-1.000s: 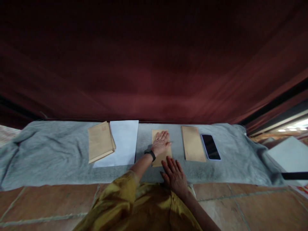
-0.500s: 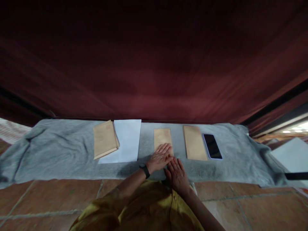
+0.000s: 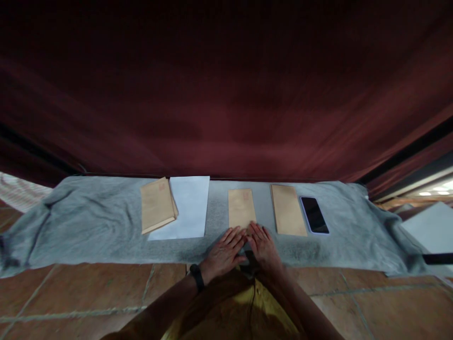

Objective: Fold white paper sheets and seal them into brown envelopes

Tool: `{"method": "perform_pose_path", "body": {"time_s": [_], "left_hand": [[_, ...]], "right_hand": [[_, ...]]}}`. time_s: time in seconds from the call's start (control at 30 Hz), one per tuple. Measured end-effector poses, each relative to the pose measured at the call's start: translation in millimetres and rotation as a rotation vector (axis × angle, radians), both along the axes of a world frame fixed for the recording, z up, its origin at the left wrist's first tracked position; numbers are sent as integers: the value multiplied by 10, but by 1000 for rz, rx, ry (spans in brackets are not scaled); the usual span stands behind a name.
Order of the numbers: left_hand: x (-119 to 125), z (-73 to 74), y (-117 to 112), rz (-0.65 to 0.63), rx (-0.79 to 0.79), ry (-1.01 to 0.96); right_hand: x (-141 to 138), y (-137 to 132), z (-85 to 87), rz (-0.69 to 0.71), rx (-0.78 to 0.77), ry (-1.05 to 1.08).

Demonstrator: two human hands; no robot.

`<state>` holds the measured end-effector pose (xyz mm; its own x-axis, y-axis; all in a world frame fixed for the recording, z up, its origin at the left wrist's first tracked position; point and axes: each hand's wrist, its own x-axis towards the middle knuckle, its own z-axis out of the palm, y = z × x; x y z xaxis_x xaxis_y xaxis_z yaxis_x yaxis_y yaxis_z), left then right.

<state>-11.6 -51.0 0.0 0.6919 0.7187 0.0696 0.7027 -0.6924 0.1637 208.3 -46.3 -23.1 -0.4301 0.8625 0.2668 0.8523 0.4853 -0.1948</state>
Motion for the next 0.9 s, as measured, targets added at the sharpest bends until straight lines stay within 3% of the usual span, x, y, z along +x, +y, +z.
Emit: {"method": "perform_pose_path", "body": {"time_s": [0.33, 0.53, 0.7, 0.9], "left_hand": [[-1, -6, 27, -42, 48, 32], [-27, -39, 58, -49, 37, 40], [-25, -14, 54, -44, 17, 45], [-4, -4, 41, -26, 9, 48]], "right_hand": [[-326, 984, -63, -162, 22, 11], [-403, 1225, -56, -238, 67, -27], [-359, 1114, -23, -238, 35, -39], [-178, 348, -34, -132, 61, -19]]}}
